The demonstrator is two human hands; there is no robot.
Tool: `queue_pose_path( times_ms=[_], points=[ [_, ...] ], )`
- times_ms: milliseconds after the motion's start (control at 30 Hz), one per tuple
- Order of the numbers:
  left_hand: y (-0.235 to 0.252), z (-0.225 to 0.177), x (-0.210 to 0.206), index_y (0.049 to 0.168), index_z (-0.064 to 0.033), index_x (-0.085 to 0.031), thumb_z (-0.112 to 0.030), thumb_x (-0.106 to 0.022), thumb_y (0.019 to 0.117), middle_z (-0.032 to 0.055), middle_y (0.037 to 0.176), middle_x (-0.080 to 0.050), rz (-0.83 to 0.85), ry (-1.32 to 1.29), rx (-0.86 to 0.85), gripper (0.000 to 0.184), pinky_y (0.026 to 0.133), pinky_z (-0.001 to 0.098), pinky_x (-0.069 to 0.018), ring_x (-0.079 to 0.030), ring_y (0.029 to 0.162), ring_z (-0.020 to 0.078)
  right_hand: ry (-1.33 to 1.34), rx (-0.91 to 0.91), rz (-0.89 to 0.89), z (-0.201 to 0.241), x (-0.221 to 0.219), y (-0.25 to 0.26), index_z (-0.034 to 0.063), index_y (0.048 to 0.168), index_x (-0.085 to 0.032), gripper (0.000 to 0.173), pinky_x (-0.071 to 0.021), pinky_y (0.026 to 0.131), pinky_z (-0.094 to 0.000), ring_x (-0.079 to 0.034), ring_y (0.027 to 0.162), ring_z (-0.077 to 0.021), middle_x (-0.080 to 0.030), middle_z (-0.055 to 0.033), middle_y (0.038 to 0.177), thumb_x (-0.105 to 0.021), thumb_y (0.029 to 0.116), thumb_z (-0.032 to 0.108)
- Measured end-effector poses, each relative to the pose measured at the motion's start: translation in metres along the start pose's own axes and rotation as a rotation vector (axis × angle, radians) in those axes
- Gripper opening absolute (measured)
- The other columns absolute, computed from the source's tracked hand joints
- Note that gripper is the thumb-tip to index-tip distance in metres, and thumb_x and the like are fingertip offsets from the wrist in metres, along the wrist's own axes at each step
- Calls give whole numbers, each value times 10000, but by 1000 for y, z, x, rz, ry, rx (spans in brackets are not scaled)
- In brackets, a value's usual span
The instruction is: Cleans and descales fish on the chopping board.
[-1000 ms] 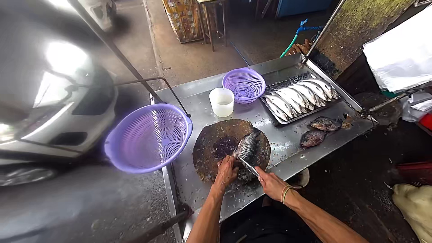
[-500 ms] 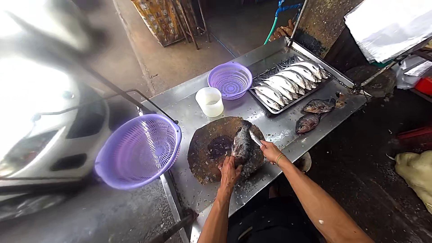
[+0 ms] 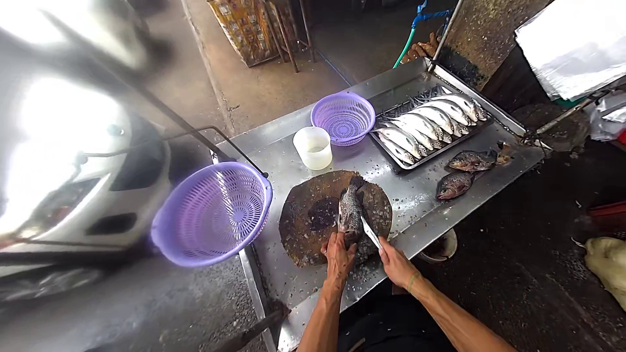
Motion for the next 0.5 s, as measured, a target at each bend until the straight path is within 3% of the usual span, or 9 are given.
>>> queue_pose_path(
  times_ms=[100, 200, 267, 333, 367, 433, 500],
  points=[
    [0, 0, -1, 1162, -27, -687, -341, -723, 877, 173, 1109, -689, 6, -2, 39, 426, 1066, 605, -381, -659, 1092, 328, -105, 22, 92, -17, 29, -24, 147, 1587, -403, 503, -477, 1070, -548, -660, 1188, -354, -681, -202, 1280, -393, 1098, 265],
    [2, -10, -4, 1189, -20, -678, -344, -719, 894, 184, 1129, -691, 37, 10, 58, 440, 1094, 597, -363, -659, 1113, 327, 61, 11, -127, 7, 54, 13, 89, 1598, -362, 514, -454, 1105, -535, -632, 1247, -354, -633, -222, 1370, -365, 1111, 255],
    [0, -14, -6, 1186, -17, -678, -336, -723, 890, 183, 1125, -693, 32, 5, 66, 438, 1109, 597, -355, -661, 1113, 324, 136, -7, -190, 17, 16, 22, 80, 1614, -312, 535, -483, 1080, -522, -661, 1194, -350, -653, -223, 1330, -361, 1106, 241],
    [-3, -13, -6, 1176, -9, -682, -327, -737, 876, 181, 1106, -697, 16, 4, 67, 441, 1108, 602, -355, -665, 1099, 327, 120, 12, -174, 4, -34, -5, 70, 1617, -299, 545, -554, 948, -520, -726, 976, -359, -722, -227, 1115, -372, 1105, 244],
    [-3, -14, -5, 1181, -5, -680, -325, -742, 877, 183, 1110, -702, 16, 5, 65, 446, 1117, 604, -352, -666, 1106, 333, 87, 10, -112, -9, -41, -20, 86, 1621, -296, 547, -558, 928, -529, -728, 946, -363, -728, -222, 1077, -364, 1106, 258],
    [-1, -16, -4, 1218, -1, -666, -332, -741, 888, 186, 1143, -698, 49, 12, 67, 473, 1137, 603, -334, -655, 1140, 337, 31, -2, 26, -30, -25, -37, 121, 1617, -327, 536, -520, 1008, -537, -705, 1074, -359, -709, -217, 1196, -364, 1103, 270],
    [1, -17, -5, 1251, -3, -649, -329, -738, 889, 189, 1172, -691, 71, 9, 72, 495, 1141, 604, -322, -645, 1164, 336, 54, 7, 28, -22, 12, -27, 111, 1604, -358, 520, -465, 1100, -513, -647, 1227, -329, -650, -204, 1348, -365, 1105, 257]
  ],
)
Point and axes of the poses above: each hand's wrist, its own y-axis towards the middle knuckle, its own x-axis out of the back of the hand, z = x × y, the point moved 6 cm from there along y, towards the middle knuckle
